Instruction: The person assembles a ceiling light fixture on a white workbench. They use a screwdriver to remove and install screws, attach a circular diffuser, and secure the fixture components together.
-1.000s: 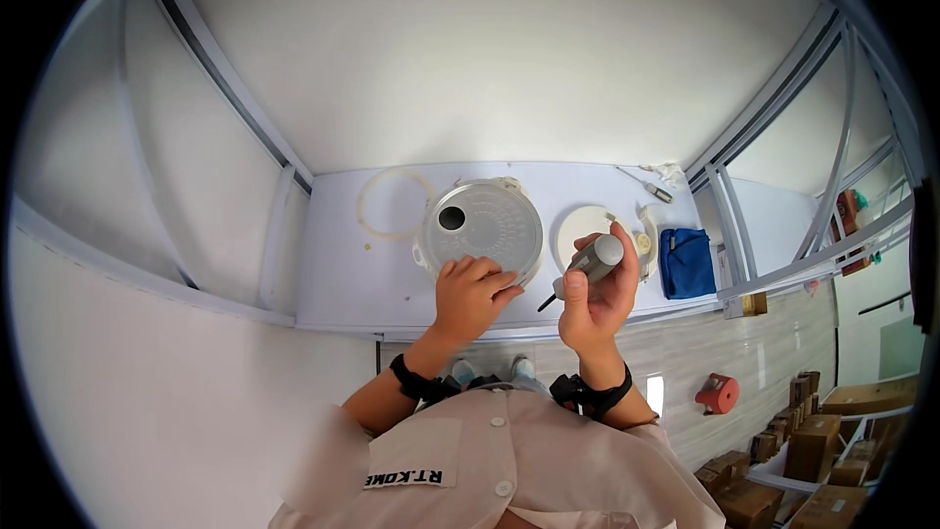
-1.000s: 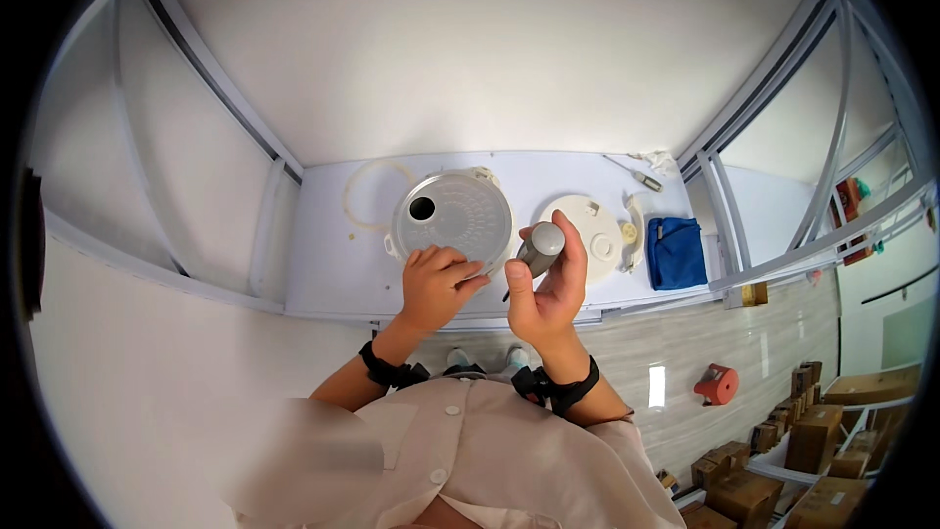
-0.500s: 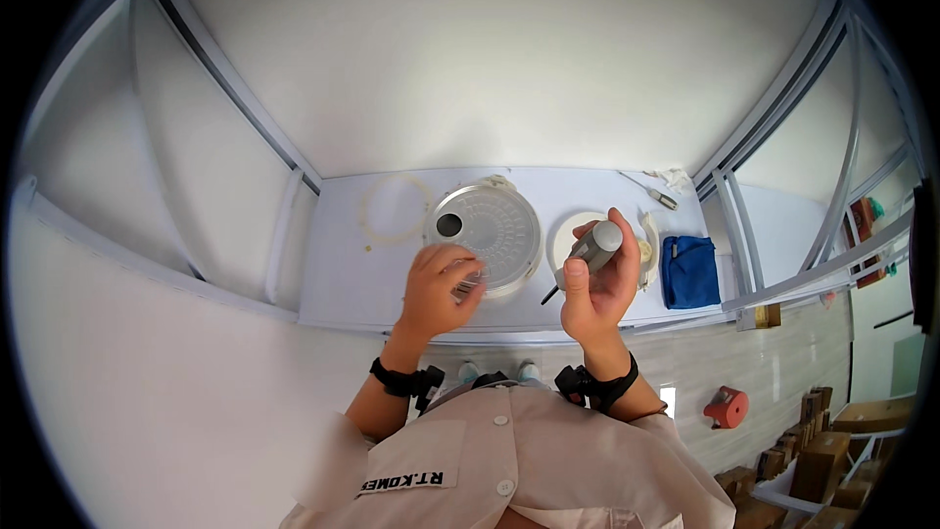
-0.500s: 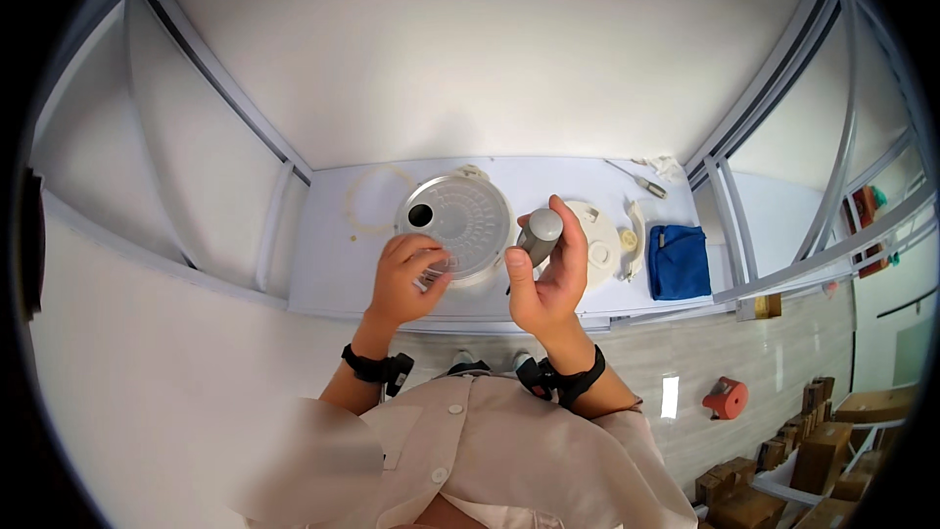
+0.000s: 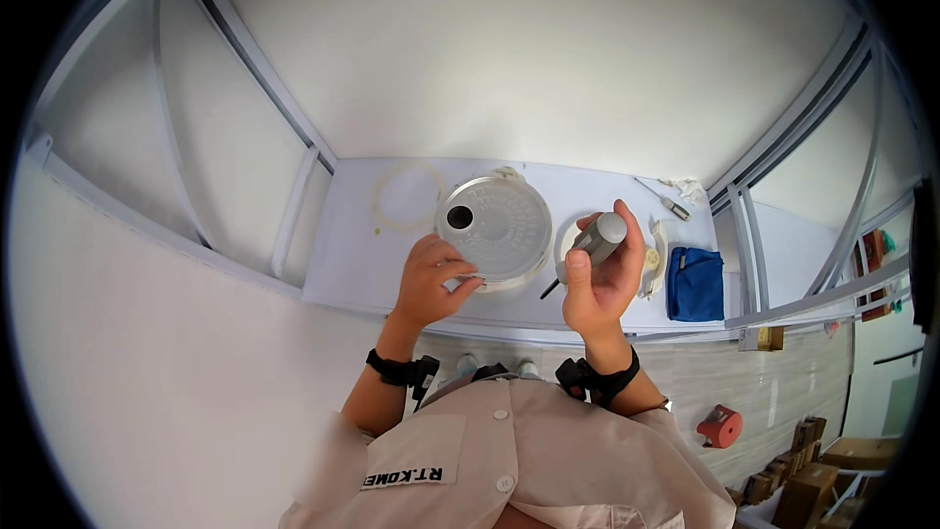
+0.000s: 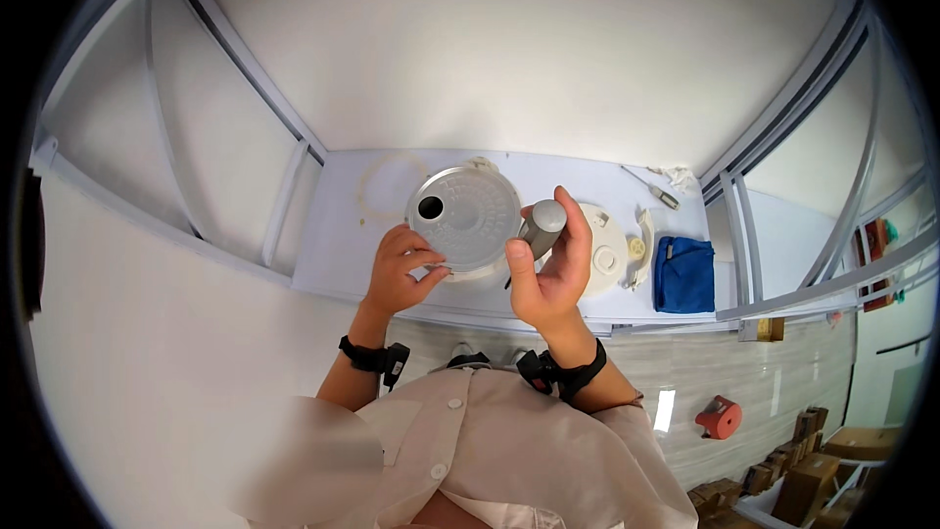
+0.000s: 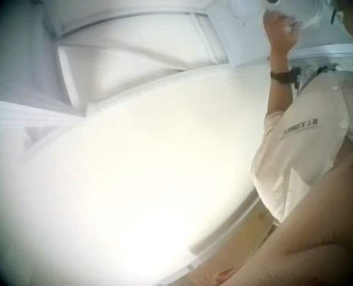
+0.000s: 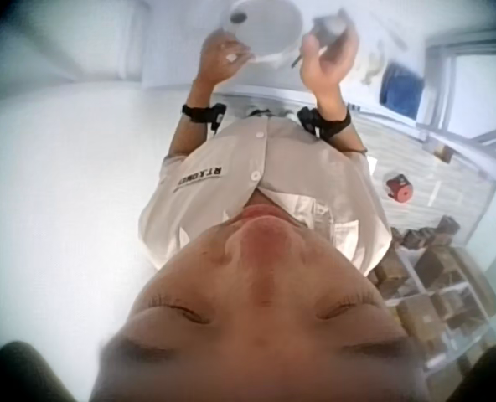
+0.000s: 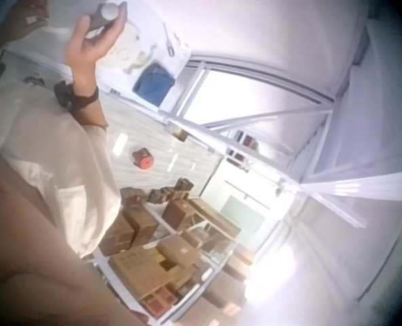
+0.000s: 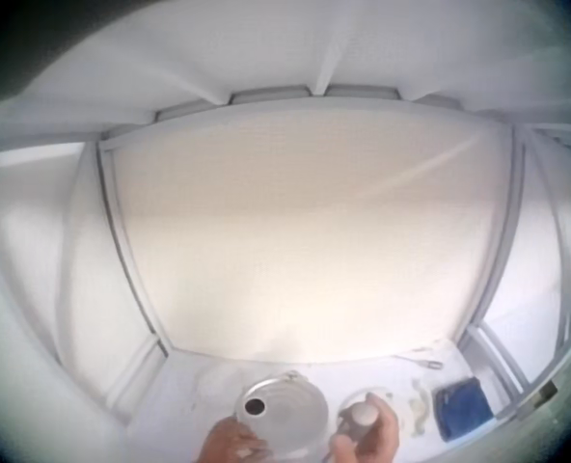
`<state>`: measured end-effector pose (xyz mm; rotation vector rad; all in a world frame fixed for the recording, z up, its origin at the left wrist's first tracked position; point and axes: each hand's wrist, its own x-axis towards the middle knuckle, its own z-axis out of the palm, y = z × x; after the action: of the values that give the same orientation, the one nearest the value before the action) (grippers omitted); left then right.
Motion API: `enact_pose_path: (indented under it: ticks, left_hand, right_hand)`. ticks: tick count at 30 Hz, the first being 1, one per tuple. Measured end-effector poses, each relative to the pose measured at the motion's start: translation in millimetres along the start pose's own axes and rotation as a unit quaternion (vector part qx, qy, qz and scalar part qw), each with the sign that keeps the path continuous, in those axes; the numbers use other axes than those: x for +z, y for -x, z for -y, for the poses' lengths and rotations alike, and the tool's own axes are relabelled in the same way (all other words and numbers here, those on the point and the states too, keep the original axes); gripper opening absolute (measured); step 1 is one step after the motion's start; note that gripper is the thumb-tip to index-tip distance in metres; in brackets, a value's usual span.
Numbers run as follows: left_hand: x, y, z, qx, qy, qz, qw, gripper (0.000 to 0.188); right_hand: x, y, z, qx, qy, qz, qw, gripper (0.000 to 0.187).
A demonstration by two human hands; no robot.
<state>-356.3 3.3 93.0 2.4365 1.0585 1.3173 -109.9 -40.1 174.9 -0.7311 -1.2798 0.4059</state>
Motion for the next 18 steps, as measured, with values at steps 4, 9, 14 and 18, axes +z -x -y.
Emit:
enact_pose_path:
  ticks: [4, 9, 14, 18]
  left_hand:
    - [15, -7, -21, 0.020, -0.020, -0.008, 1.000, 0.020]
    - [38, -9, -37, 0.020, -0.033, -0.021, 0.999, 0.030]
    - [51, -14, -48, 0.007, -0.057, -0.020, 0.998, 0.035]
    - [54, -14, -46, -0.002, -0.018, 0.002, 1.000, 0.034]
  right_hand:
    - [-2, 0, 1, 0.008, -0.009, -0.004, 1.000, 0.071]
    - [-2, 3, -3, 0.016, -0.017, -0.001, 1.000, 0.073]
    - [1, 4, 2, 0.037, -0.053, 0.005, 0.998, 0.079]
    - [-1, 5, -1, 0.032, -0.045, 0.012, 0.998, 0.080]
